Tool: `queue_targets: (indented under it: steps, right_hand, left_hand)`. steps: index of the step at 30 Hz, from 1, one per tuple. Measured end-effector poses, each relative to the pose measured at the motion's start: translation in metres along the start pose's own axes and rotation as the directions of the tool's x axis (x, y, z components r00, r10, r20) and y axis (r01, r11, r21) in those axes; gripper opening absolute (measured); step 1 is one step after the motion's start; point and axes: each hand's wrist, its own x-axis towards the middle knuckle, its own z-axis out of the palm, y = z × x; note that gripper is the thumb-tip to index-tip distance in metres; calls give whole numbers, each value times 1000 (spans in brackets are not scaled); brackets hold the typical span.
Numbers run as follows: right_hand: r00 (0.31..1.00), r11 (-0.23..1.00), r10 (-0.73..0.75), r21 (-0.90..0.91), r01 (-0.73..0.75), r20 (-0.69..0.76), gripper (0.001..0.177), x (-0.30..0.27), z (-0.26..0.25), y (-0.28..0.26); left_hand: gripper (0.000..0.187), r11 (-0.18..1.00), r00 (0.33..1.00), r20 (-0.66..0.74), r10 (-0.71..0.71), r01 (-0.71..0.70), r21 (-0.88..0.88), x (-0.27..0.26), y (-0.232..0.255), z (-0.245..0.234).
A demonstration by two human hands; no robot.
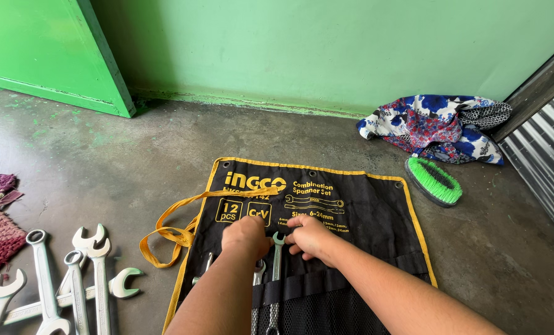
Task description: The person unrolls a black and yellow tool roll on the floor and removes each wrench and socket one by one, placing them on the floor beside the roll. The person handles the tools individually and lays them out in a line.
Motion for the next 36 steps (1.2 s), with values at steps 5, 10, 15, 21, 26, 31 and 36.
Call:
queue_targets:
  steps: [5,10,15,21,26,31,36]
  right_hand:
    - [999,996,-33,87,31,16,53,7,1,-2]
    - [1000,985,-9,173,4,24,47,10,-2,1]
    - [1000,981,-26,194,24,5,47,9,-1,-3]
    - [1000,974,-20,224,21,-9,52,-2,2,-12]
    - [1000,969,2,247,-3,3,56,-11,3,-18]
    - [1000,973,-9,230,4,19,56,-11,5,-15]
    - [1000,966,-6,258,6,-4,54,-4,5,-8]
  left_hand:
    - [41,995,997,78,8,0,-99,1,11,-6]
    - [50,997,992,118,40,-46,54,-1,22,-12]
    - [46,994,995,-75,-67,60,-88,14,29,4]
    - [32,972,978,-152,-143,109,-210,28,41,10]
    - [40,960,973,106,-205,221,-170,32,45,-13]
    - [41,979,974,147,-174,187,-83,30,46,-8]
    - [49,996,973,213,-87,78,50,32,41,-1]
